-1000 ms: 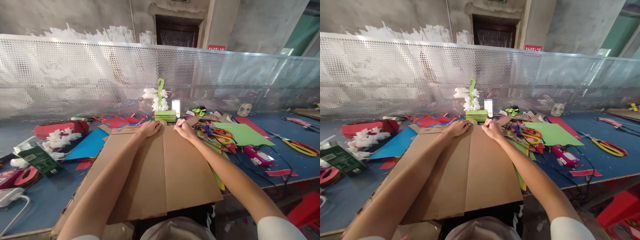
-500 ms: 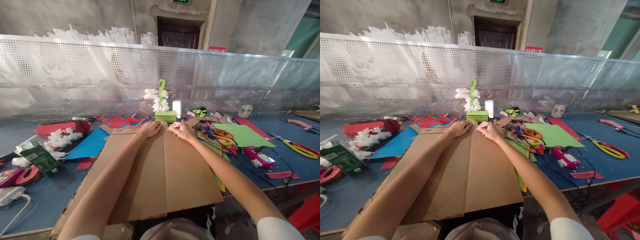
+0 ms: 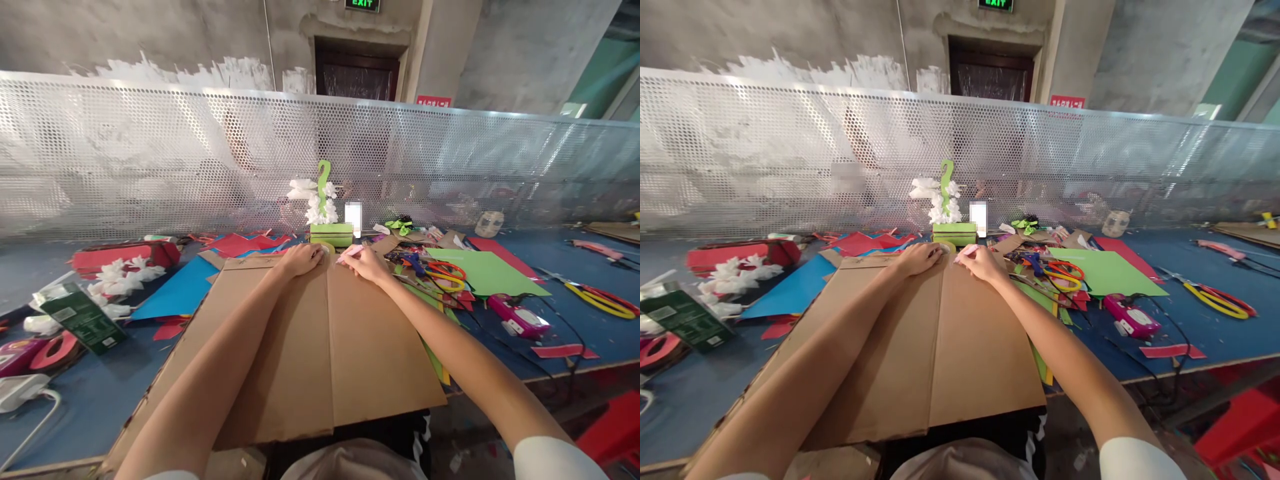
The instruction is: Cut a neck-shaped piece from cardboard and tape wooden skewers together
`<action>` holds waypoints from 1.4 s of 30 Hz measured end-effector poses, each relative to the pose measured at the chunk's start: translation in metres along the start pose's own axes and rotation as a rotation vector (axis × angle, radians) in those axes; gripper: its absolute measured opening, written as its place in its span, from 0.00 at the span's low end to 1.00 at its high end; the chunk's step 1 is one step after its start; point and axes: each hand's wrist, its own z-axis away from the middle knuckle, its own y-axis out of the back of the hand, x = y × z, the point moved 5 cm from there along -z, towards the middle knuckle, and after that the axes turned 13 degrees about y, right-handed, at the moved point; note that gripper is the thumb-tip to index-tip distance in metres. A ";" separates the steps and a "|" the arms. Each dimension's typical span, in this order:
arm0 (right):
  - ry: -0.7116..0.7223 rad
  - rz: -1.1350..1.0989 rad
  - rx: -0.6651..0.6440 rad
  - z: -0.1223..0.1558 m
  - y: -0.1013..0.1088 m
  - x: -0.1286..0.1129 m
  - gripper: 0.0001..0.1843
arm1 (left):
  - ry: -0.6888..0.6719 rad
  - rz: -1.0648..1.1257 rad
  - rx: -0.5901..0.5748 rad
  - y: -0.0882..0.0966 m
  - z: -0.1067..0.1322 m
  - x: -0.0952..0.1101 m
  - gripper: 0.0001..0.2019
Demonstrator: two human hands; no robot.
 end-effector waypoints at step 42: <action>0.076 -0.036 -0.072 0.006 -0.004 -0.020 0.12 | 0.006 -0.010 0.002 0.003 0.002 0.003 0.18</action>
